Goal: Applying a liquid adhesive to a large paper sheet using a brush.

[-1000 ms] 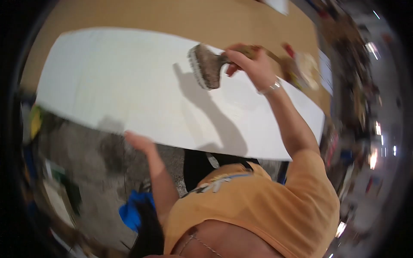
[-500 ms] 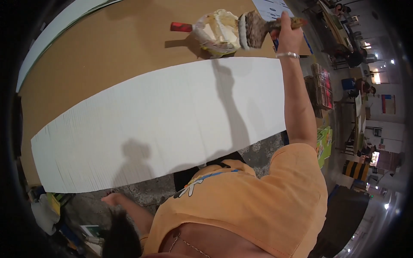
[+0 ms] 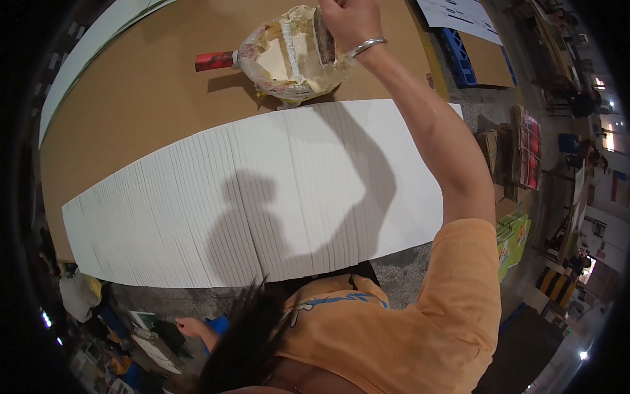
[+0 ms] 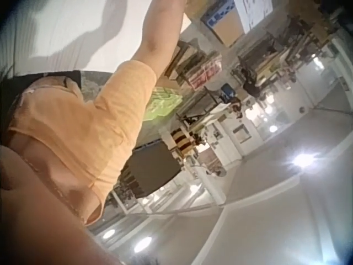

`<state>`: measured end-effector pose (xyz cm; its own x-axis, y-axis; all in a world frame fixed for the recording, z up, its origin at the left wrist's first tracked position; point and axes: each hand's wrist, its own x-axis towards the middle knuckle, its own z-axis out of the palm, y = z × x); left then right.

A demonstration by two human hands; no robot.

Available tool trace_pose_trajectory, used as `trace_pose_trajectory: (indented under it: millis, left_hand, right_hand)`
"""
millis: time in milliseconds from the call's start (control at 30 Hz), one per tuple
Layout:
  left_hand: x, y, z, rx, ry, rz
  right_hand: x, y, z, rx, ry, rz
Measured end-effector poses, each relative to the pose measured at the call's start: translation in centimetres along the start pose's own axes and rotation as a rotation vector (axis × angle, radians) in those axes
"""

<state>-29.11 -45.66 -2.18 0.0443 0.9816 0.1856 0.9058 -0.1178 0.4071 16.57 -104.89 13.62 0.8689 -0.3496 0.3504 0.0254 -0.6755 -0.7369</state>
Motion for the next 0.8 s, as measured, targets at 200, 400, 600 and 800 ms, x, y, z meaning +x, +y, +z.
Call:
trace_pose_trajectory:
  millis: [200, 400, 600, 800]
  left_hand:
    - [-0.1, -0.3, -0.9, -0.021, -0.033, 0.055]
    - [-1.3, -0.7, -0.6, 0.022, -0.042, 0.078]
    - [-1.2, -2.0, -0.7, 0.13, -0.07, 0.078]
    - [-0.5, -2.3, 0.4, 0.114, -0.11, 0.109]
  right_hand:
    - [-0.2, -1.7, 0.7, -0.011, -0.129, 0.013]
    - [0.0, 2.3, 4.1, -0.309, -0.164, -0.173]
    - [0.0, -1.0, 4.5, 0.003, -0.147, 0.021]
    - [0.8, -0.5, 3.6, -0.232, -0.161, -0.136]
